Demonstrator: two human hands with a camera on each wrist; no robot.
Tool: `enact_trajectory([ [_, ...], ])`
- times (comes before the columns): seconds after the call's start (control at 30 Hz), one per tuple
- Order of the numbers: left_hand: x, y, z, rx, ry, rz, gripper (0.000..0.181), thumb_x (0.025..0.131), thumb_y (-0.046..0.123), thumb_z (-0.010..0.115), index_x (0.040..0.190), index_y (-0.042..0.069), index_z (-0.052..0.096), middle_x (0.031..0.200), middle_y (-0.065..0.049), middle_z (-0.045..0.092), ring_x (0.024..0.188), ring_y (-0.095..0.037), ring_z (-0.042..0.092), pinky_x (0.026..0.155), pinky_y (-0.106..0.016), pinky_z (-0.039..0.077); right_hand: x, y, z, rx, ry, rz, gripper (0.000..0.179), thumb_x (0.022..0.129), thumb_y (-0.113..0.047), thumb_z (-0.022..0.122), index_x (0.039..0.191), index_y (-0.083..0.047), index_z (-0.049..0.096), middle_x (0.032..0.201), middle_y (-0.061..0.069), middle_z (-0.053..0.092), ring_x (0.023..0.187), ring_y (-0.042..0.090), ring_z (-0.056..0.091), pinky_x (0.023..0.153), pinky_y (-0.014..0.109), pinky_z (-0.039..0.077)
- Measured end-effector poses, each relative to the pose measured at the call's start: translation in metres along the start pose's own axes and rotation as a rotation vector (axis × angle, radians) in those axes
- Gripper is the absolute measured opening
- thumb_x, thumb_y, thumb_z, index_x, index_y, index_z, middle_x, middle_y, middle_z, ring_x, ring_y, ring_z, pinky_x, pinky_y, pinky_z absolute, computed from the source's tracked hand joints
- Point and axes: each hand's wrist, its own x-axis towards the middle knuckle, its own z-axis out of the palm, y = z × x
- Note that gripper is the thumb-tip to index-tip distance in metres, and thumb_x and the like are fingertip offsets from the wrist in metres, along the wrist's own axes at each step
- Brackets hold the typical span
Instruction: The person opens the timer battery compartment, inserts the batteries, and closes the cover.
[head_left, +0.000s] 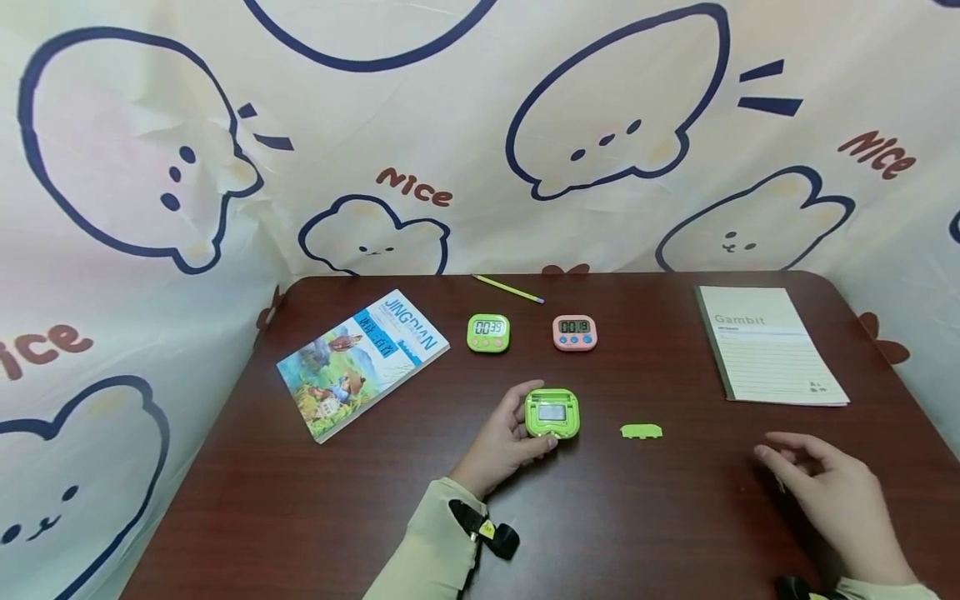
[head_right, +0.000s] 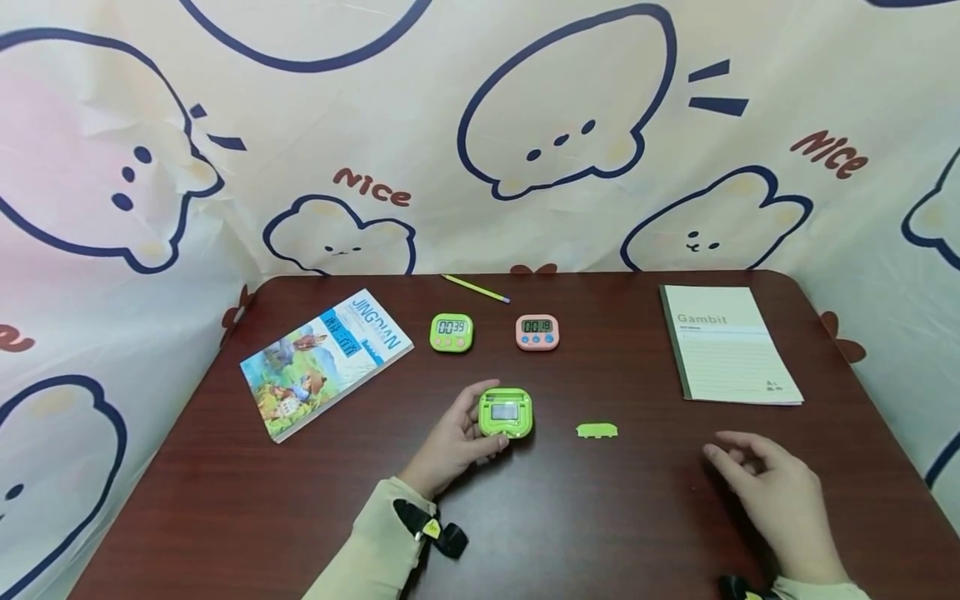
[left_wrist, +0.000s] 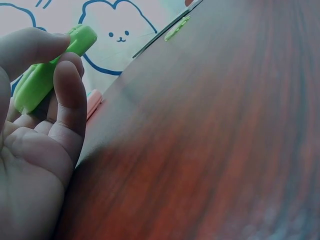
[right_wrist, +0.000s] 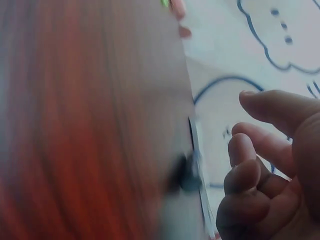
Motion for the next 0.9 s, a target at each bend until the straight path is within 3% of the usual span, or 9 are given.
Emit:
enact_trajectory([
  [0.27, -0.001, -0.002, -0.002, 0.012, 0.003, -0.007, 0.08, 0.086, -0.011, 0.071, 0.153, 0.011, 0.033, 0.131, -0.014, 0.061, 0.098, -0.019, 0.066, 0.07, -0.024, 0.055, -0.006, 0.016, -0.001, -0.03, -0.086, 0.106, 0.048, 0.091, -0.04, 0.075, 0.117, 0.0, 0.069, 0.082, 0.0, 0.064, 0.06, -0.001, 0.053, 0.053, 0.019, 0.038],
  [0.43, 0.001, -0.002, -0.001, 0.034, -0.006, 0.0, 0.08, 0.087, -0.009, 0.072, 0.153, 0.012, 0.033, 0.13, -0.014, 0.062, 0.098, -0.019, 0.067, 0.067, -0.024, 0.054, -0.004, 0.021, 0.002, -0.086, -0.156, 0.093, 0.041, 0.092, -0.034, 0.074, 0.109, 0.003, 0.071, 0.081, 0.001, 0.065, 0.061, 0.006, 0.053, 0.055, 0.025, 0.039],
  [0.53, 0.002, -0.001, 0.0, 0.032, -0.006, -0.002, 0.079, 0.086, -0.01, 0.072, 0.153, 0.012, 0.034, 0.129, -0.014, 0.062, 0.099, -0.019, 0.067, 0.069, -0.024, 0.055, -0.007, 0.018, 0.004, -0.066, -0.12, 0.027, 0.024, 0.091, -0.022, 0.075, 0.101, 0.0, 0.072, 0.079, 0.0, 0.064, 0.062, 0.005, 0.051, 0.054, 0.025, 0.04],
  [0.63, 0.002, -0.001, 0.001, 0.02, -0.009, -0.005, 0.079, 0.086, -0.011, 0.071, 0.152, 0.01, 0.034, 0.129, -0.016, 0.062, 0.099, -0.019, 0.067, 0.071, -0.024, 0.055, -0.013, 0.01, 0.006, 0.057, -0.039, -0.08, 0.011, 0.087, -0.011, 0.077, 0.096, -0.006, 0.071, 0.077, -0.004, 0.062, 0.064, 0.0, 0.05, 0.054, 0.017, 0.041],
  [0.77, 0.002, -0.001, 0.001, 0.01, -0.01, -0.009, 0.079, 0.086, -0.012, 0.071, 0.152, 0.01, 0.034, 0.129, -0.015, 0.062, 0.099, -0.019, 0.067, 0.07, -0.024, 0.055, -0.016, -0.007, 0.008, 0.218, 0.035, -0.24, 0.02, 0.083, 0.004, 0.078, 0.093, -0.011, 0.07, 0.079, -0.011, 0.06, 0.07, -0.003, 0.049, 0.057, 0.011, 0.041],
  [0.9, 0.002, 0.0, 0.001, 0.012, -0.007, -0.01, 0.079, 0.086, -0.011, 0.071, 0.152, 0.011, 0.034, 0.129, -0.015, 0.062, 0.099, -0.018, 0.067, 0.07, -0.024, 0.055, -0.014, -0.024, 0.01, 0.284, 0.039, -0.298, 0.026, 0.08, 0.009, 0.077, 0.093, -0.012, 0.069, 0.083, -0.013, 0.06, 0.073, -0.003, 0.05, 0.059, 0.01, 0.042],
])
